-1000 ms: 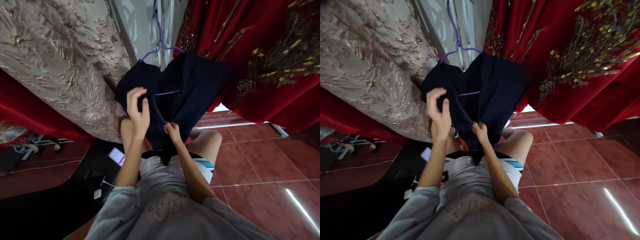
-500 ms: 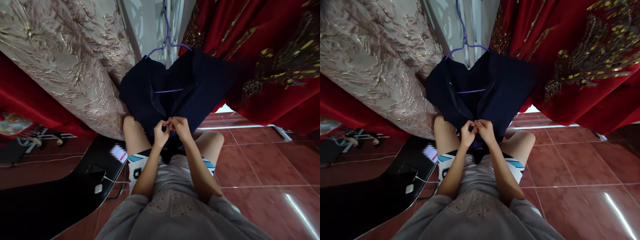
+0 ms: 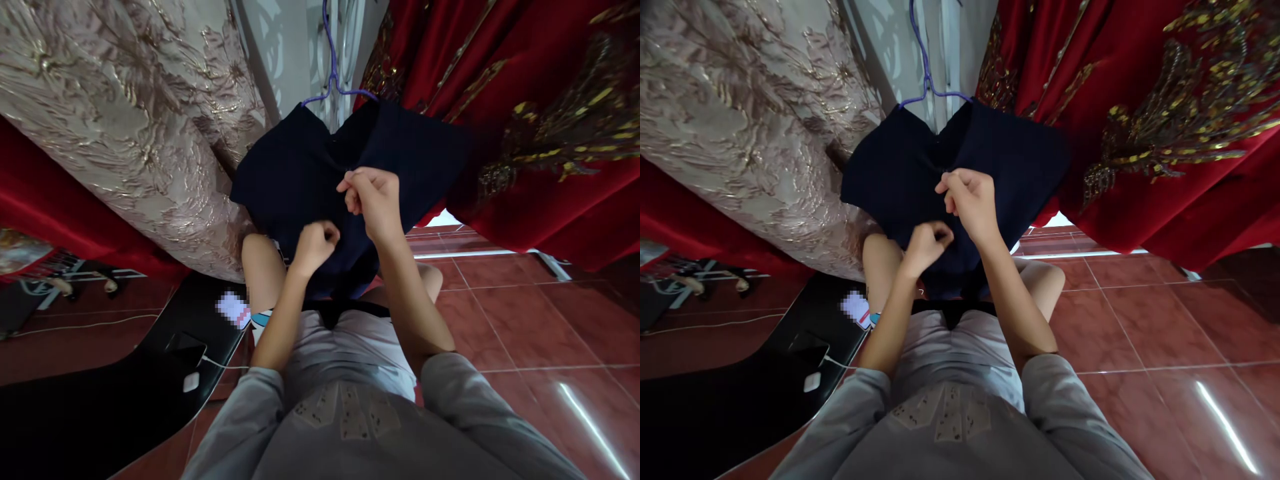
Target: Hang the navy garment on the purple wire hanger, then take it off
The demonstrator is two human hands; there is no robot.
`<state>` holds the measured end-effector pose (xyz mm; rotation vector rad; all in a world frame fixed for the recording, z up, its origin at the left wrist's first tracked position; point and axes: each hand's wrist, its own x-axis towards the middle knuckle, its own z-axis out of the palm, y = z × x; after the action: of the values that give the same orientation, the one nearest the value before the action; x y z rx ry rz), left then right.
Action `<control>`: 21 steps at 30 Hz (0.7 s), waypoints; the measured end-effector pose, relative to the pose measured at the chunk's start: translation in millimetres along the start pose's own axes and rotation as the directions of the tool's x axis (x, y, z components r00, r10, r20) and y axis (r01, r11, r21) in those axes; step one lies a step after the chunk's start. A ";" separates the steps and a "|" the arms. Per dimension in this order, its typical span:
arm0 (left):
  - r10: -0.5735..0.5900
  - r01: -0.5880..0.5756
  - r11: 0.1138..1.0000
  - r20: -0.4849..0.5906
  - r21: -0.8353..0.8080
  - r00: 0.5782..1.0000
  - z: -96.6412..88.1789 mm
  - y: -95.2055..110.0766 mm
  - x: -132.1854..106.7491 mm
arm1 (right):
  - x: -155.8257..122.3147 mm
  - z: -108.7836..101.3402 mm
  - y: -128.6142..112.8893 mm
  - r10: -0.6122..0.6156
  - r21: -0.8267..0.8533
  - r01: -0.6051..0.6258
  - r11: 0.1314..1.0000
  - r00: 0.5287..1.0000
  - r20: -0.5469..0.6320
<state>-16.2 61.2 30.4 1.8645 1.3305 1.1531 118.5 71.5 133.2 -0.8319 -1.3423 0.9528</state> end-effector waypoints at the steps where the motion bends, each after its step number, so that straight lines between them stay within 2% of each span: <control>1: 0.093 -0.094 0.996 -0.087 -0.009 0.992 -12.1 14.5 6.9 | -0.9 -2.0 1.9 -0.001 -0.017 0.002 1.000 1.000 0.004; 3: 0.262 -0.282 0.959 -0.288 -0.029 0.921 -32.8 45.4 22.2 | 0.3 -3.6 -1.6 -0.030 -0.040 0.030 0.999 1.000 0.001; 5: 0.343 -0.384 0.922 -0.353 -0.051 0.871 -45.6 72.1 36.5 | 3.2 -2.1 -11.4 -0.078 -0.047 0.078 0.996 0.997 0.002; 8: 0.310 -0.367 0.923 -0.340 -0.117 0.888 -50.1 92.8 45.9 | 4.4 1.2 -21.1 -0.139 -0.041 0.138 0.990 0.990 -0.009; 11: 0.264 -0.320 0.939 -0.331 -0.127 0.906 -46.0 95.7 35.8 | 0.3 1.8 -10.2 -0.120 -0.081 0.117 0.990 0.992 -0.040; 14: 0.326 -0.352 0.936 -0.324 -0.022 0.888 -48.6 99.2 19.3 | -4.3 0.4 16.2 -0.087 -0.119 0.077 0.990 0.993 -0.079; 16: 0.372 -0.375 0.925 -0.354 0.062 0.858 -60.5 102.5 16.5 | -6.8 -0.5 34.3 -0.058 -0.132 0.045 0.990 0.994 -0.090; 18: 0.384 -0.375 0.920 -0.444 0.112 0.810 -80.1 98.3 25.0 | -10.4 -0.1 47.9 -0.012 -0.137 0.001 0.991 0.996 -0.083; 19: 0.372 -0.368 0.923 -0.503 0.112 0.780 -91.0 90.7 32.8 | -12.9 1.0 52.3 0.013 -0.133 -0.023 0.991 0.997 -0.075; 21: 0.296 -0.348 0.937 -0.624 0.042 0.723 -109.3 63.1 51.2 | -18.5 5.5 55.8 0.056 -0.122 -0.062 0.991 0.997 -0.046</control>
<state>-77.7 84.1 149.7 1.7630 1.2686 2.1222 108.8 76.8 75.2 -0.9857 -1.3570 0.8998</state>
